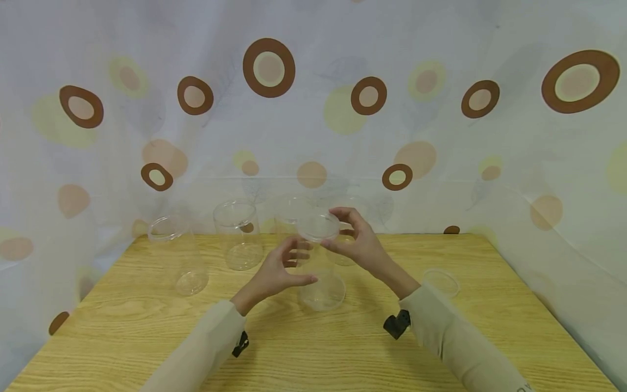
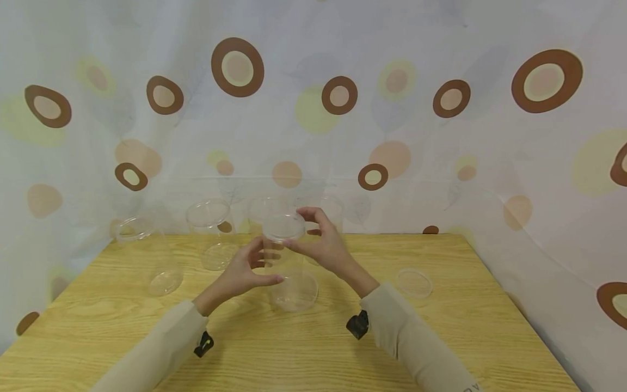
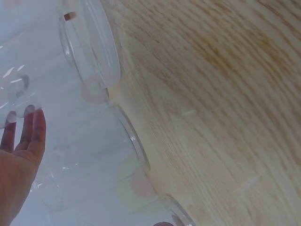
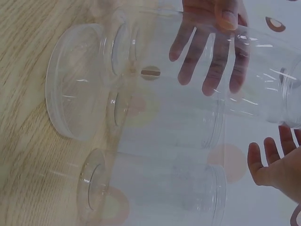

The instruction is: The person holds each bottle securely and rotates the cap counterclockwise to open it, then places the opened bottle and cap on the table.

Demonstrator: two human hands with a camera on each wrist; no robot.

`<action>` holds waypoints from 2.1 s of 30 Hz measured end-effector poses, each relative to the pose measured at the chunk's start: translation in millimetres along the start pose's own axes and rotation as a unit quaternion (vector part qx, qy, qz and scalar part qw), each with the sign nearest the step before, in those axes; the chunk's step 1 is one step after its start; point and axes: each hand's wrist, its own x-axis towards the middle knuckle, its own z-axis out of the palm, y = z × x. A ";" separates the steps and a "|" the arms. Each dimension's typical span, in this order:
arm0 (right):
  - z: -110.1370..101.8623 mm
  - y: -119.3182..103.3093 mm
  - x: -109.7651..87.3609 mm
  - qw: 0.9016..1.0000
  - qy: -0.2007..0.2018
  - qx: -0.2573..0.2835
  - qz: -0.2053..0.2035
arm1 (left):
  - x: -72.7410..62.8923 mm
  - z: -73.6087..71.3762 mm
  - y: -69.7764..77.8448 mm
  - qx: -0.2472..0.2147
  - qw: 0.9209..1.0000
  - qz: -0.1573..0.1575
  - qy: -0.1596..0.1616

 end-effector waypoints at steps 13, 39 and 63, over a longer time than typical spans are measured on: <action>-20.5 1.1 11.0 0.979 -0.170 0.114 -0.010 | -2.5 -3.7 1.1 -0.032 0.999 0.005 -0.029; 0.3 -1.5 5.1 0.998 -0.048 0.042 -0.019 | 2.2 -6.6 -27.0 -0.014 1.000 0.014 -0.016; 5.0 0.4 1.5 0.999 -0.005 0.052 -0.011 | -2.7 -9.3 -15.7 -0.018 1.000 0.013 -0.005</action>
